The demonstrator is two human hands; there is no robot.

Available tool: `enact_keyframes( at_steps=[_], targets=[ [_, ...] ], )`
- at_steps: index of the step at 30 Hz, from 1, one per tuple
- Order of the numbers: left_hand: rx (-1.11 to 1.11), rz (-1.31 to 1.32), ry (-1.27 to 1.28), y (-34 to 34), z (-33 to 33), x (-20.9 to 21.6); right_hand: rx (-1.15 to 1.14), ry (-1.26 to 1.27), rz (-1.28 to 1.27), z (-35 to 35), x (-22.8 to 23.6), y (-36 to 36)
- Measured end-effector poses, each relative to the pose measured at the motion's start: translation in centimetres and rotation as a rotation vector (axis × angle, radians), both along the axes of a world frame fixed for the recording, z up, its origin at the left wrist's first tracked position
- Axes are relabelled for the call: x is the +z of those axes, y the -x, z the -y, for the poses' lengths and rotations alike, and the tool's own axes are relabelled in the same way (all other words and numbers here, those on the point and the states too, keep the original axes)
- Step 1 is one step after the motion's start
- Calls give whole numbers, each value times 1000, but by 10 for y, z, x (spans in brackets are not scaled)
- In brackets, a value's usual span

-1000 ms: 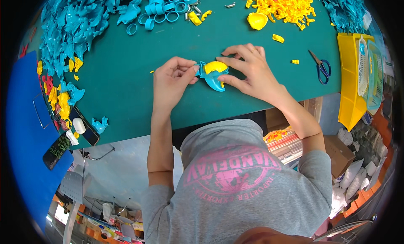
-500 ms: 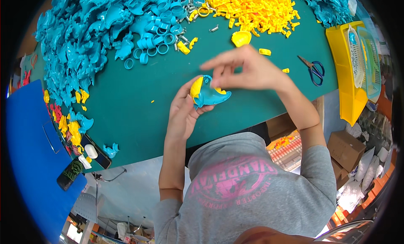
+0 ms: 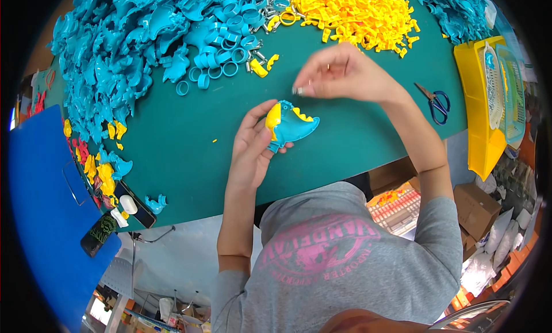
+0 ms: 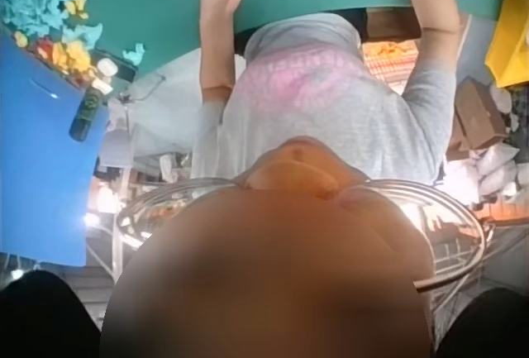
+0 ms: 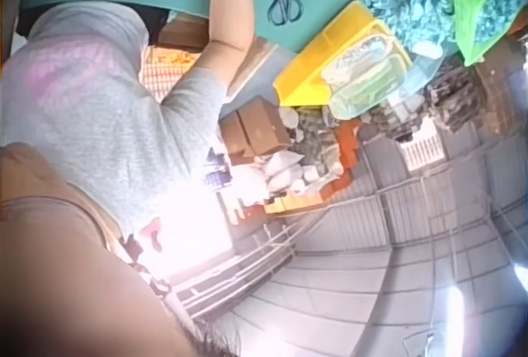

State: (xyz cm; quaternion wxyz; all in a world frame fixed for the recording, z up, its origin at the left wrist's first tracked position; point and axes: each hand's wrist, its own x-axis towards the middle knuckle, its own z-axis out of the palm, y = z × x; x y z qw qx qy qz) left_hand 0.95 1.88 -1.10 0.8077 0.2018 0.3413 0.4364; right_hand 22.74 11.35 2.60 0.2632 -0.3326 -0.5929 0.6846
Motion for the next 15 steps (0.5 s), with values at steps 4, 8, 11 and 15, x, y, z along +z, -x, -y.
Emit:
enact_keyframes(
  at_steps=[4,8,11,15],
  targets=[
    [-40,-23,-14,-2,3,4,44,153,-24,14,2,7],
    [-36,-17,-38,-1,6,5,13,137,-14,17,5,9],
    [-30,-59,-72,-2,8,10,9,159,-18,20,7,10],
    [-26,-86,-69,-2,11,13,-31,139,13,24,7,12]
  ],
)
